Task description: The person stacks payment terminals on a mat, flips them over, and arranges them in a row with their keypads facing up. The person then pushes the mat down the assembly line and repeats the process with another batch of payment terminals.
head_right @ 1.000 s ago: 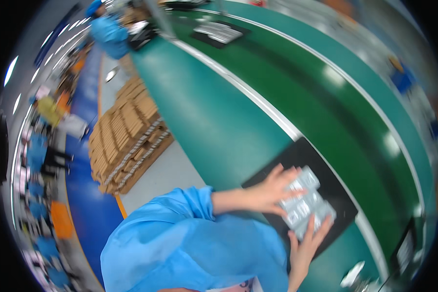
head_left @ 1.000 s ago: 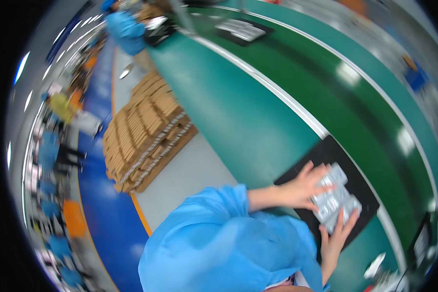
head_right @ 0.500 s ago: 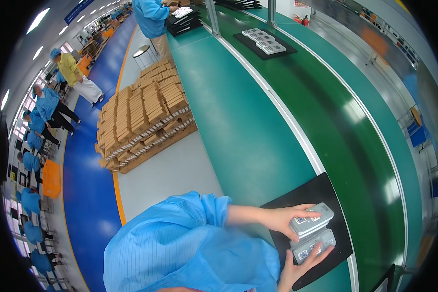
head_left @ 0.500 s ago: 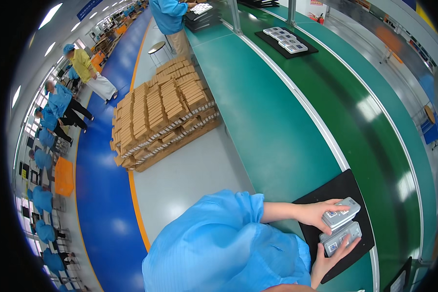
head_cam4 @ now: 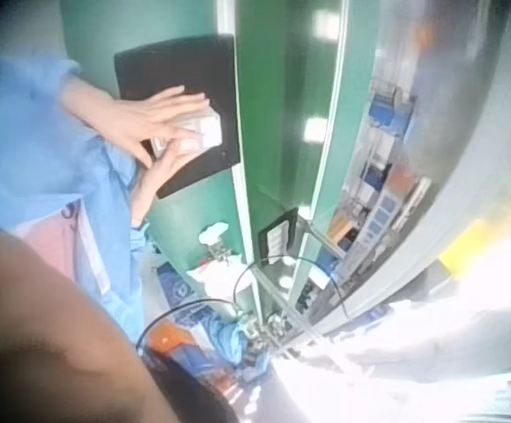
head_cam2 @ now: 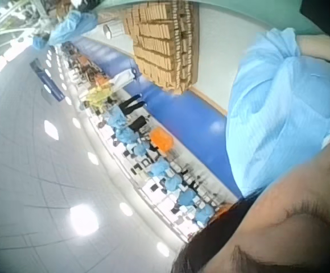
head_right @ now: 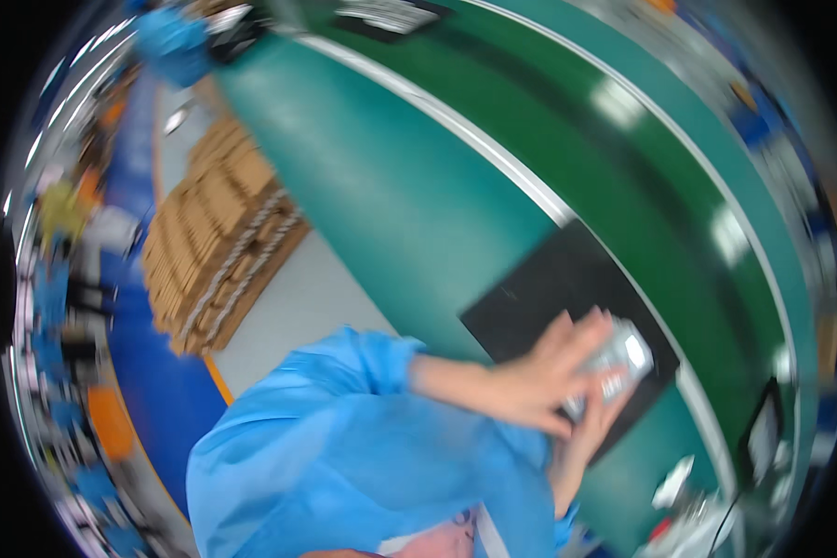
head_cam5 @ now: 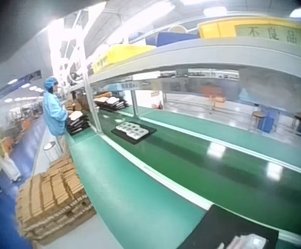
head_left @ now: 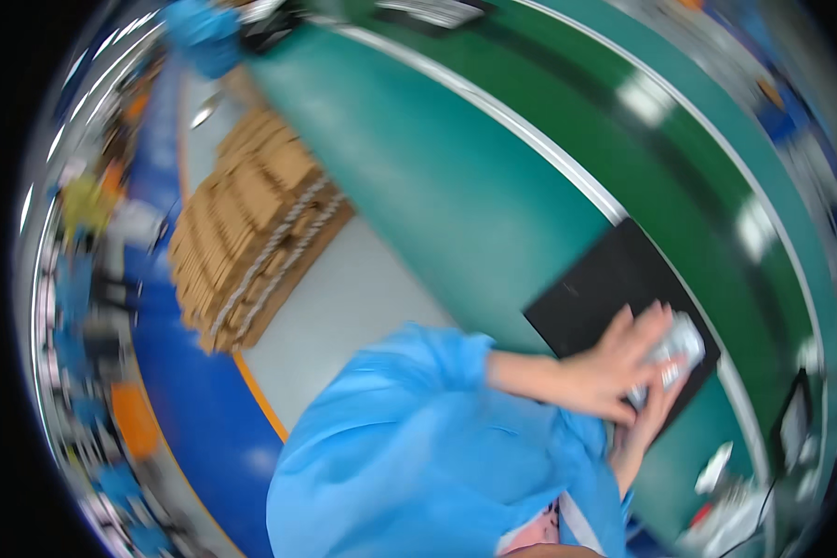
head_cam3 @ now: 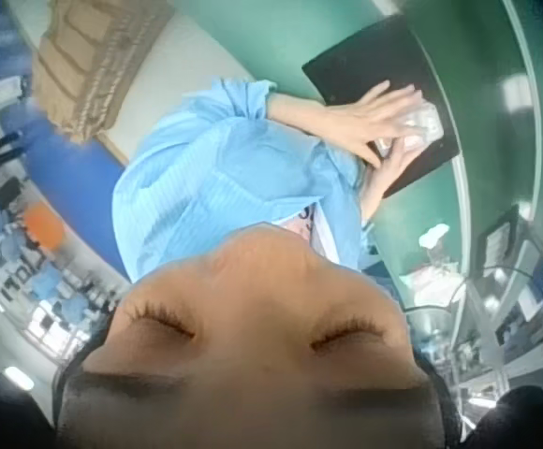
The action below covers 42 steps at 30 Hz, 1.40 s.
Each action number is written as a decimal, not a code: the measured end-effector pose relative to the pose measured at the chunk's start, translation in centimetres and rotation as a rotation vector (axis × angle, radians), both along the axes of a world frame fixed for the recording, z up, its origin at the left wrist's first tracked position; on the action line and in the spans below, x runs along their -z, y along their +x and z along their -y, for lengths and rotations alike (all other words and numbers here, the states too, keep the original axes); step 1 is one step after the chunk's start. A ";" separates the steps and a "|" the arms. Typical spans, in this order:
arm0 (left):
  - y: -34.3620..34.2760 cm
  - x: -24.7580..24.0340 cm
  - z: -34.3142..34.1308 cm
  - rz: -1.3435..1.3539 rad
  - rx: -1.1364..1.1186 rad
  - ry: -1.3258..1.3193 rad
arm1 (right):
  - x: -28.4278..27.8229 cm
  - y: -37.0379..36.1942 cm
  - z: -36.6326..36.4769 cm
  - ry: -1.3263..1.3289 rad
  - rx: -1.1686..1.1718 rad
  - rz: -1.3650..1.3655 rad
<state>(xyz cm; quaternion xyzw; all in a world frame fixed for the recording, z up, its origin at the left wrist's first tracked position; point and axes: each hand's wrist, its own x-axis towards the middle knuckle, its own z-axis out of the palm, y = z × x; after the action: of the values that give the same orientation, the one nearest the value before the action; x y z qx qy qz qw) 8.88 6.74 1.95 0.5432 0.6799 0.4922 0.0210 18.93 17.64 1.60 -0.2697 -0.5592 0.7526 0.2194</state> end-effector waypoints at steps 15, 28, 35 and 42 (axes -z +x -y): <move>-1.1 -21.1 5.8 -0.151 0.504 -0.173 | 0.2 -1.1 0.7 0.002 -0.057 -0.195; -1.0 -20.4 5.5 0.041 0.565 -0.051 | 2.6 -0.4 1.6 0.211 -0.056 -0.165; 2.3 -19.2 4.2 -0.095 0.319 0.101 | 3.2 -0.2 1.3 0.231 -0.036 -0.175; -3.9 -20.3 3.4 0.044 0.803 -0.079 | 3.9 -1.0 1.5 0.408 -0.001 -0.236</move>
<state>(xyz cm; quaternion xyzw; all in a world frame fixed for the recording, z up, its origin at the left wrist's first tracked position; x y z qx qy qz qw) 4.95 3.31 22.23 0.7538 0.4313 0.4299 0.2470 17.92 16.17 -2.33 -0.1296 -0.6702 0.6505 0.3329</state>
